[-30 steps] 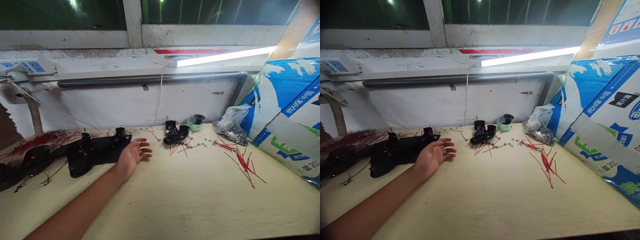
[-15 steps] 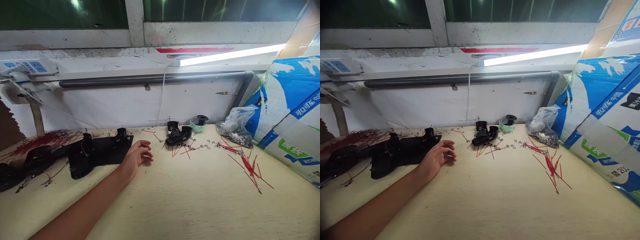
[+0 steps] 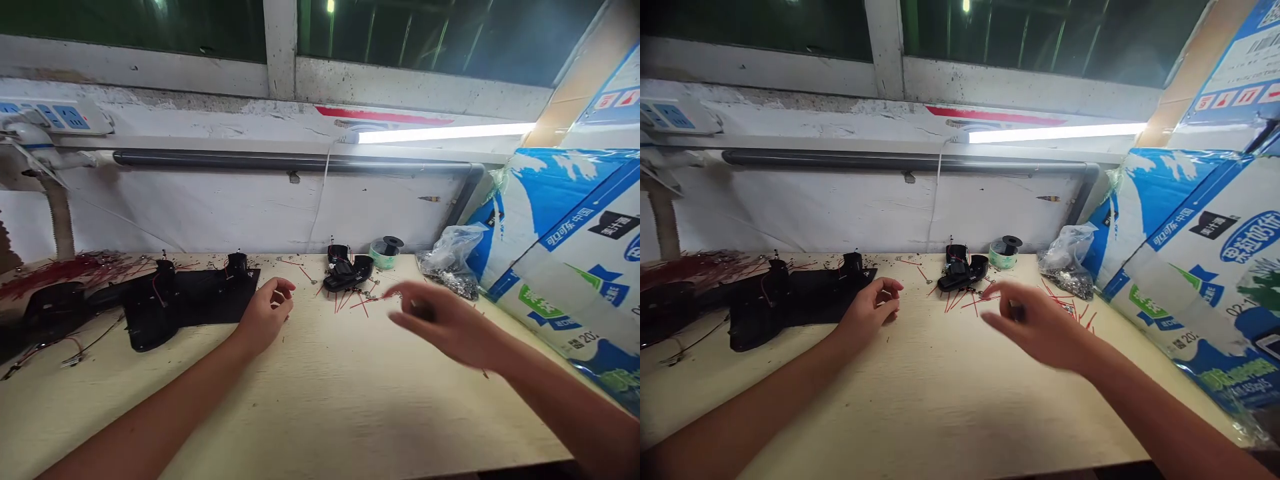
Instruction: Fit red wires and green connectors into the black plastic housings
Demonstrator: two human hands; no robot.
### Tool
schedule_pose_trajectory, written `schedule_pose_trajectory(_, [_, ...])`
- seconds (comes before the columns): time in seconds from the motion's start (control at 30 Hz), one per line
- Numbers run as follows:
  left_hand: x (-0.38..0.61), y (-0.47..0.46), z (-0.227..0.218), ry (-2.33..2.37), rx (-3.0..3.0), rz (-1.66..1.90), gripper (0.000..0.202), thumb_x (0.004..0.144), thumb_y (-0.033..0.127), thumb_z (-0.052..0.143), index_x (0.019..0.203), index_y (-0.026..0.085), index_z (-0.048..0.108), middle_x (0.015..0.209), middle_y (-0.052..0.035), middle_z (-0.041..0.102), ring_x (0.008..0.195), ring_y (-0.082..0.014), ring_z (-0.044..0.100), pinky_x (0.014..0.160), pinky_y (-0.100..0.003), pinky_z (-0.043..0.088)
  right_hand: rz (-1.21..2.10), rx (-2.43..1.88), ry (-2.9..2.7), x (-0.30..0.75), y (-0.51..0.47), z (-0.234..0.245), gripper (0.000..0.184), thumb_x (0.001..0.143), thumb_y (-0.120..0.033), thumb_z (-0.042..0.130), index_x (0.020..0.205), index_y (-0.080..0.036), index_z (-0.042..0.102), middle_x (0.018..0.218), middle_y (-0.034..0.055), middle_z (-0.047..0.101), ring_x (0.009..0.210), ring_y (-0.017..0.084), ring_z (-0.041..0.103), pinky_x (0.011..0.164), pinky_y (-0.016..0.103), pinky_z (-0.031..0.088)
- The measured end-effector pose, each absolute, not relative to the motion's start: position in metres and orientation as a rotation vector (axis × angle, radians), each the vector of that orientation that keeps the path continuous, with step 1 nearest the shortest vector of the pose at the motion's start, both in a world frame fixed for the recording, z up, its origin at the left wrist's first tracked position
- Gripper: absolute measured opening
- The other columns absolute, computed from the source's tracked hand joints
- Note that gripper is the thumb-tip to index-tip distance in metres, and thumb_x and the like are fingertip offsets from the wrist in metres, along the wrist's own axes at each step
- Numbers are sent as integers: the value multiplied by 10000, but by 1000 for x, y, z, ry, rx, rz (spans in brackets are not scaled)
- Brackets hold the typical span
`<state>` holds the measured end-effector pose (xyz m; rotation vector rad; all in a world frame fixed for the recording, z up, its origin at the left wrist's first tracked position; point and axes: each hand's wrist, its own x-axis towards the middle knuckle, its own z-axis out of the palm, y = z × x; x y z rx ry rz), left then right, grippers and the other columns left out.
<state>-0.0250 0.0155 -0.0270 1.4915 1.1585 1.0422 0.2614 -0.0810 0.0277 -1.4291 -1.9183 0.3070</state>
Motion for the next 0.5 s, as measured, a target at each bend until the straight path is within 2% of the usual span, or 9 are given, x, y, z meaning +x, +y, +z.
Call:
schedule_pose_trajectory(0.03, [-25, 15, -26, 1166, 1524, 1039, 206, 737, 267, 600, 936, 215, 581, 863, 26, 521, 684, -62, 506, 607, -199, 489, 254, -1474, -1972, 255, -65, 32, 357, 874, -506, 646, 1068, -209, 686, 640, 1, 561, 553, 156, 501, 542, 300, 366])
schedule_pose_trajectory(0.07, [-26, 15, -26, 1171, 1554, 1038, 197, 744, 265, 590, 934, 214, 583, 863, 25, 521, 687, -63, 505, 618, -205, 489, 65, -1590, -2074, 246, -48, 36, 388, 884, -514, 616, 1119, -210, 674, 706, 29, 606, 604, 180, 543, 572, 313, 382])
schedule_pose_trajectory(0.13, [-26, 14, -26, 1179, 1605, 1046, 178, 753, 259, 574, 925, 214, 584, 857, 25, 519, 689, -64, 502, 623, -206, 478, -225, -1804, -2168, 228, -14, 39, 435, 921, -542, 522, 1122, -186, 670, 916, 116, 674, 785, 256, 626, 615, 337, 413])
schedule_pose_trajectory(0.2, [-27, 13, -27, 1176, 1641, 1047, 164, 764, 256, 561, 922, 218, 583, 849, 26, 514, 687, -65, 499, 606, -200, 456, -297, -2044, -2132, 211, 15, 39, 599, 895, -681, 448, 982, -142, 693, 946, 178, 675, 806, 306, 650, 623, 368, 444])
schedule_pose_trajectory(0.27, [-29, 13, -28, 1166, 1670, 1040, 154, 774, 252, 551, 923, 222, 580, 841, 29, 511, 670, -60, 489, 585, -194, 429, -193, -2244, -2098, 199, 35, 36, 710, 830, -786, 427, 882, -136, 706, 914, 199, 678, 799, 337, 665, 635, 394, 472])
schedule_pose_trajectory(0.4, [-30, 11, -26, 1182, 1722, 1017, 139, 791, 242, 539, 922, 225, 582, 847, 32, 516, 626, -48, 456, 571, -196, 400, -101, -2363, -2075, 191, 56, 31, 598, 795, -670, 570, 1025, -138, 717, 968, 195, 696, 905, 371, 672, 698, 421, 504])
schedule_pose_trajectory(0.5, [-31, 10, -24, 1189, 1764, 1040, 130, 795, 228, 530, 911, 225, 588, 869, 21, 529, 690, -67, 487, 612, -204, 425, -76, -2402, -2033, 193, 60, 30, 568, 807, -614, 582, 1049, -118, 719, 990, 211, 694, 929, 363, 673, 712, 409, 510])
